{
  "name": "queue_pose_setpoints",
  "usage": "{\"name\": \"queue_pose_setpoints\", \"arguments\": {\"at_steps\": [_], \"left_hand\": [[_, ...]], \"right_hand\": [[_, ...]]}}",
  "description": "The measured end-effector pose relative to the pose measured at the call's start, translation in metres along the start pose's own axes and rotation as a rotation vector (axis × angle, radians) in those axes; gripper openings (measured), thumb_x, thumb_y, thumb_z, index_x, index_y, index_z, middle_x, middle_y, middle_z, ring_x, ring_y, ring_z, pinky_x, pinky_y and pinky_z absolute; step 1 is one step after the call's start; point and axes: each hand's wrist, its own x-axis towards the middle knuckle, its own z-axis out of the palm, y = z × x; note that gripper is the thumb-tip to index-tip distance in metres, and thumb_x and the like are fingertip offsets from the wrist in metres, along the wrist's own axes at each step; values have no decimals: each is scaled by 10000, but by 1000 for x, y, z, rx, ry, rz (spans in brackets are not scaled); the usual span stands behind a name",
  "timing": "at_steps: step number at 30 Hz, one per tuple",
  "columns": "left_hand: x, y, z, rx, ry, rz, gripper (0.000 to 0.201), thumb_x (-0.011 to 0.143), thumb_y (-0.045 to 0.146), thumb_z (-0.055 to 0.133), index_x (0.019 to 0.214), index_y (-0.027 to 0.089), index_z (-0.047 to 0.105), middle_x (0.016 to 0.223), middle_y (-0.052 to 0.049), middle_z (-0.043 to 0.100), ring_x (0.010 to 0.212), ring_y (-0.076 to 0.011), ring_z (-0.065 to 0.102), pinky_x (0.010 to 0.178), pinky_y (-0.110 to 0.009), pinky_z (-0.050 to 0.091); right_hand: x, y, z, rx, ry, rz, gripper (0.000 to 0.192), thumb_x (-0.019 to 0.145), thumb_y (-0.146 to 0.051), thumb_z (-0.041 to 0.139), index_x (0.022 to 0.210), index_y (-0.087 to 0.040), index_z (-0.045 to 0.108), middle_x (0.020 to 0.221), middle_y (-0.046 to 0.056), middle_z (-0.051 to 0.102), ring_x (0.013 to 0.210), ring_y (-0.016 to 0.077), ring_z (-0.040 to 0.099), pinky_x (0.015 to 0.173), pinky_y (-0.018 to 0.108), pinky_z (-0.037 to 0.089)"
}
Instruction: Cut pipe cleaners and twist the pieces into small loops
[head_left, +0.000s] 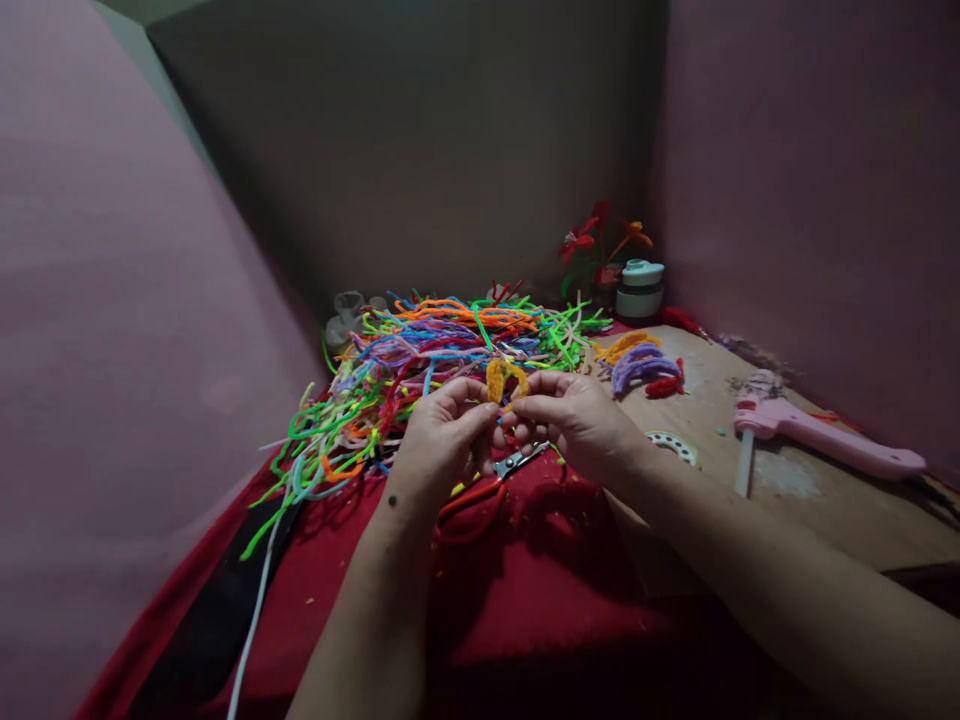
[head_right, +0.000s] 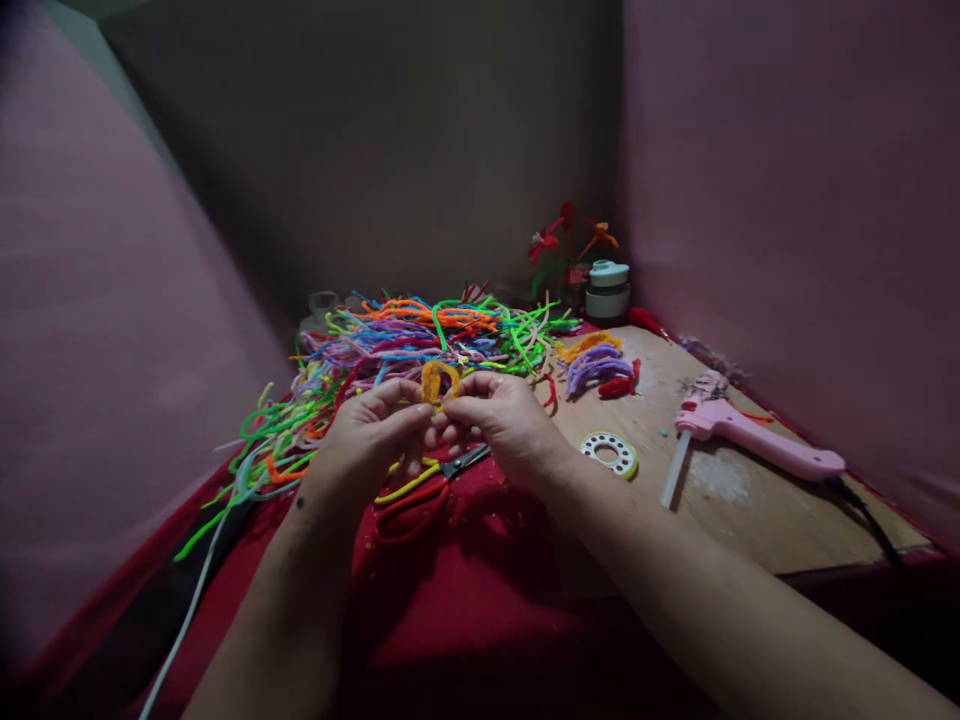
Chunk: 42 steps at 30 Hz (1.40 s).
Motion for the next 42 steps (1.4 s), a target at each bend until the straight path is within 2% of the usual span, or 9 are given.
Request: {"name": "queue_pose_setpoints", "arguments": {"at_steps": [3,6,10,13,20,26,31,34,42], "left_hand": [[-1,0,4,31,3,6,126,734,255,582,763,178,487,483,51,579,292,-72,461,267,-126,269],[-2,0,8,53,15,25,109,741,251,571,763,174,496,484,49,583,293,-62,453,284,-126,302],[-2,-2,13,71,37,45,108,745,256,569,786,177,508,475,56,572,292,-61,444,292,-133,326],[-3,-4,14,87,55,66,115,746,262,570,813,184,518,483,59,570,297,-71,457,291,-142,333],[-1,-13,14,168,66,144,107,770,265,539,853,198,532,529,54,583,323,-90,490,308,-171,371],[0,-19,13,302,111,230,170,796,237,488,952,224,554,551,60,574,351,-88,501,342,-173,374],[0,-17,10,328,138,276,200,783,197,482,954,228,581,567,60,585,381,-74,507,385,-163,392],[0,-17,10,303,136,264,193,787,216,484,954,227,579,555,64,579,360,-80,502,365,-172,391],[-3,-9,14,120,41,121,202,780,275,530,969,203,536,529,65,558,313,-83,480,306,-166,338]], "right_hand": [[-1,0,1,-41,78,-156,170,647,-231,685,708,-156,545,616,3,640,498,113,586,512,248,458],[-3,1,2,-255,149,-283,111,696,-233,645,708,-152,571,563,-17,591,488,96,537,505,237,427],[-4,5,2,-503,231,-387,69,724,-219,606,726,-151,597,662,2,594,581,98,520,546,236,418],[-4,7,1,-593,263,-427,61,735,-211,584,716,-154,586,645,-8,565,574,92,492,535,230,399],[-3,9,1,-643,279,-420,65,719,-210,593,703,-147,589,647,-5,557,584,95,477,541,236,383],[-5,0,4,-402,148,-210,106,681,-229,612,641,-138,575,553,-24,529,499,85,459,485,233,364],[-9,-6,6,-409,89,-228,167,736,-273,584,649,-131,597,574,-8,547,529,96,489,513,242,382],[-8,-4,5,-409,70,-247,230,778,-314,560,644,-131,593,567,-4,547,514,95,484,509,246,383],[-6,-2,3,-371,130,-192,239,706,-324,657,582,-144,561,515,-27,519,482,79,449,475,229,347]]}}
